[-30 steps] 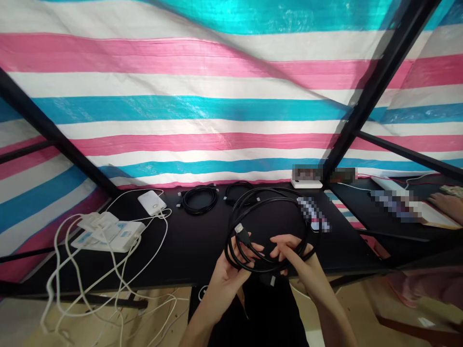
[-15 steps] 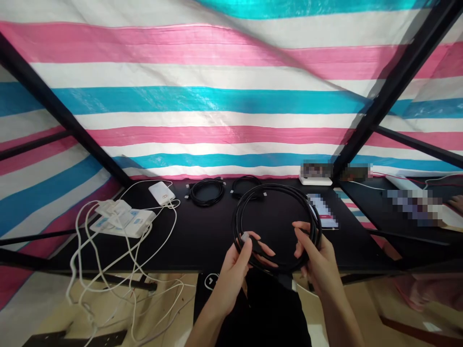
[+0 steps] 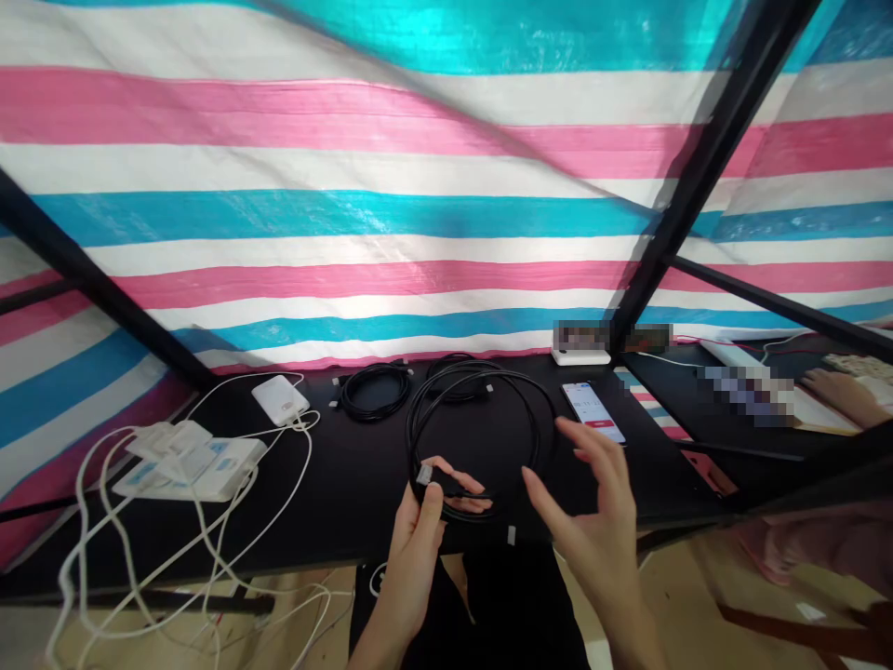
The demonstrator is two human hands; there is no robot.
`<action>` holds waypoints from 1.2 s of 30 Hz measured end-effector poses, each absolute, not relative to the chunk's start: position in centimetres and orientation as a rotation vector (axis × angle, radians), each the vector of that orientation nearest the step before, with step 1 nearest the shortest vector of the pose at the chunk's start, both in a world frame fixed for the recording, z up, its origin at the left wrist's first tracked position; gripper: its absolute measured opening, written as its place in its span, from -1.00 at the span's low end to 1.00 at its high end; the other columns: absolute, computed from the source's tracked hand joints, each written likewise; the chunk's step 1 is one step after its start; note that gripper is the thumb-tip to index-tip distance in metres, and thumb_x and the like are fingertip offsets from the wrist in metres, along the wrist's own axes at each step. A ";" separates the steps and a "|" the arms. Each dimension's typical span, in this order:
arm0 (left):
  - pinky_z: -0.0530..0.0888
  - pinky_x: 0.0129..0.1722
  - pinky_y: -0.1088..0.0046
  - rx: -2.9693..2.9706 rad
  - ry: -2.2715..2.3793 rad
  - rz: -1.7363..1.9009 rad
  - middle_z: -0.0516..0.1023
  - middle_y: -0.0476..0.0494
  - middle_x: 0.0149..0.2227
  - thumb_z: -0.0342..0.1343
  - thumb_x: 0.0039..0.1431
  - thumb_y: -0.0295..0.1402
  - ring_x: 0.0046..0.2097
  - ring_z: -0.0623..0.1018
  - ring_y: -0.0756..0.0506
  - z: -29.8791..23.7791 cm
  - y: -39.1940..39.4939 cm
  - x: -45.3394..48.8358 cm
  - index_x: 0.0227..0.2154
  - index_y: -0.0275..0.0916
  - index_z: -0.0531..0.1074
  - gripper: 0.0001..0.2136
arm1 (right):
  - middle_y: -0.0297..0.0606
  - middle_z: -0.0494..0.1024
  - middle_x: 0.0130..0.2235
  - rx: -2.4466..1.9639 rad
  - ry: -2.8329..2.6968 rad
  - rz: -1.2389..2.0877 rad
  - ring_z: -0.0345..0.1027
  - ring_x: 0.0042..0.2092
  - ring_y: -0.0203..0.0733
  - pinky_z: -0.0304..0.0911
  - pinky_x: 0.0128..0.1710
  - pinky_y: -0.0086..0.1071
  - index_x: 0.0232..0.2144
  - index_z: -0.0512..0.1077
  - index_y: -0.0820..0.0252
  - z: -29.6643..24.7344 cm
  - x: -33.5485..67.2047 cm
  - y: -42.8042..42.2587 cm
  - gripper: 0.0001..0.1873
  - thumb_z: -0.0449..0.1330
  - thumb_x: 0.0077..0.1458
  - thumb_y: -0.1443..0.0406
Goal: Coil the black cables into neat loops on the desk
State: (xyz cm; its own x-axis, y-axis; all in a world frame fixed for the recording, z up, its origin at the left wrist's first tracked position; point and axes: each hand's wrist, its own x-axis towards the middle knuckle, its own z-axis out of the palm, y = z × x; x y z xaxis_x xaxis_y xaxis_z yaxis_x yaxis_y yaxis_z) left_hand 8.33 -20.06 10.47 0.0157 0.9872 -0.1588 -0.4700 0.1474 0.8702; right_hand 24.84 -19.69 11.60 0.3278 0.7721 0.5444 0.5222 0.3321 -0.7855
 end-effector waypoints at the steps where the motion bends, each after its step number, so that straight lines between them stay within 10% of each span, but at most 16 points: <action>1: 0.44 -0.17 0.34 0.714 0.937 1.310 0.54 -0.08 -0.35 0.13 0.07 -0.04 -0.31 0.56 -0.10 10.4 -20.1 8.5 -0.21 -0.20 0.29 -0.63 | -0.14 0.40 -0.06 -1.297 -1.412 0.290 0.28 0.00 -0.02 0.21 -0.02 -0.12 -0.08 0.41 0.03 11.9 24.6 -19.9 -0.66 0.23 0.04 0.23; 12: 0.45 -0.18 0.45 0.446 1.102 1.317 0.58 -0.07 -0.21 0.21 -0.02 -0.05 -0.15 0.55 -0.08 5.9 -17.7 8.6 -0.17 -0.18 0.40 -0.59 | -0.22 0.60 -0.18 -1.308 -1.780 0.997 0.44 -0.15 -0.01 0.22 -0.12 -0.24 -0.02 0.47 0.06 7.1 21.6 -17.8 -0.65 0.13 0.16 0.16; 27: 0.48 -0.30 0.38 0.327 1.116 1.234 0.60 -0.19 -0.36 -0.01 0.23 -0.30 -0.44 0.59 -0.07 0.3 -15.6 7.3 -0.11 -0.32 0.36 -0.75 | -0.31 0.56 -0.27 -1.405 -1.907 0.837 0.39 -0.18 -0.18 0.11 -0.07 -0.30 -0.27 0.55 0.04 2.0 23.1 -15.9 -0.72 0.11 0.10 0.44; 36: 0.39 0.00 0.29 0.044 0.722 1.163 0.54 -0.29 -0.08 -0.11 0.28 -0.39 -0.04 0.55 -0.17 -2.6 -15.0 5.6 -0.17 -0.29 0.42 -0.78 | -0.35 0.53 -0.16 -1.344 -1.928 0.853 0.32 0.00 -0.19 -0.32 0.22 0.00 -0.49 0.56 -0.02 0.8 22.4 -16.1 -0.53 -0.02 -0.06 0.59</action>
State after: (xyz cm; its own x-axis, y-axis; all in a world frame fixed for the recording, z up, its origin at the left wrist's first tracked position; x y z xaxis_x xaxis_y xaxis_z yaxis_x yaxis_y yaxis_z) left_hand 5.64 -14.95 -2.58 0.2008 0.8456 -0.4946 -0.8182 0.4224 0.3899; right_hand 22.36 -16.06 0.77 -0.2804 0.9509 0.1312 0.5427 0.2698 -0.7954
